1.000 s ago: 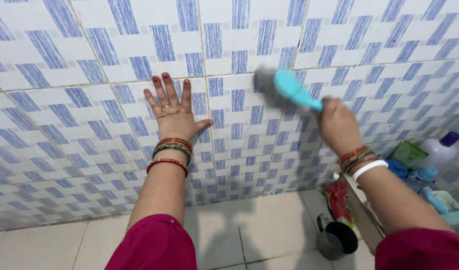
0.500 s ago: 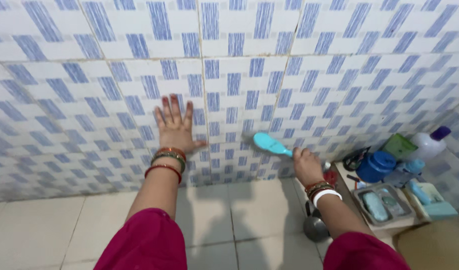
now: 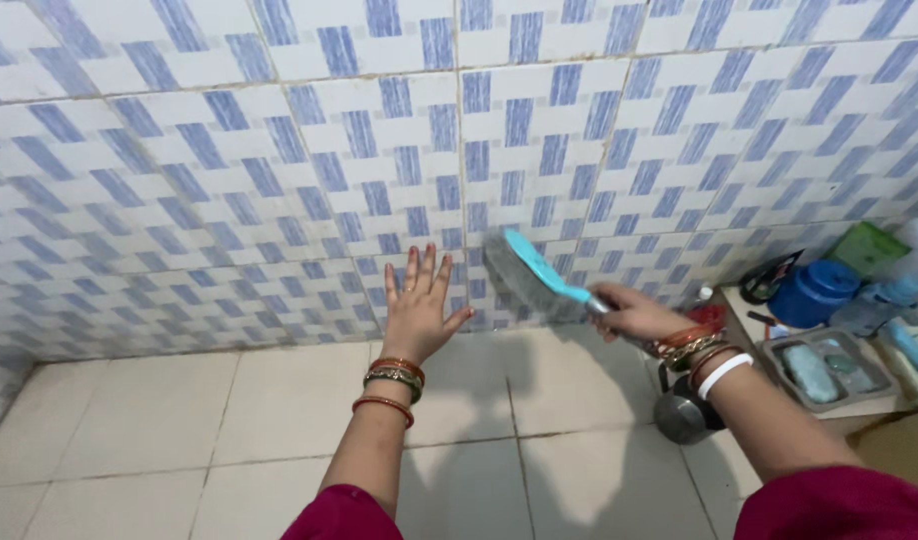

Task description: The person cleans wall tiles by hand using a blue scrubbing brush to clean the surface and grout.

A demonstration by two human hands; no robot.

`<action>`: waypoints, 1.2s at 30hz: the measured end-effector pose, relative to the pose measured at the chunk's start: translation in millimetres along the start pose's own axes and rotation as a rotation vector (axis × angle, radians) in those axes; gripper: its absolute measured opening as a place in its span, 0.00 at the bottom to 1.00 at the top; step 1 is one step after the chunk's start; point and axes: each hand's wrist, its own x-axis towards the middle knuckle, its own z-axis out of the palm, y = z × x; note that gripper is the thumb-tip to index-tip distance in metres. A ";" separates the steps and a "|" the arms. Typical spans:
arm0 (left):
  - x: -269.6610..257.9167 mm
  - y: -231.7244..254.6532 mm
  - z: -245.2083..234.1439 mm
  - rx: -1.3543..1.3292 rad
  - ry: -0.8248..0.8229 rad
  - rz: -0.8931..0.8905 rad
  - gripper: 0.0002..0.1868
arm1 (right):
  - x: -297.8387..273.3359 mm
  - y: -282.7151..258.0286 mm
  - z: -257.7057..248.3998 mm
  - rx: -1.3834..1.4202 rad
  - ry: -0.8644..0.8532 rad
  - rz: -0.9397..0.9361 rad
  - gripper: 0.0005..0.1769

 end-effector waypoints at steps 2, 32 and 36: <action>0.9 -2.9 -8.2 -0.014 0.021 -0.015 0.49 | -4.4 -32.2 -0.2 -0.284 0.084 -0.259 0.20; 6.8 -17.9 2.0 -0.033 0.120 -0.023 0.42 | 71.0 18.4 23.9 -0.873 0.518 -0.216 0.21; 3.1 -19.7 -13.4 0.017 0.173 0.011 0.42 | 69.4 76.2 39.4 -1.167 0.235 0.030 0.22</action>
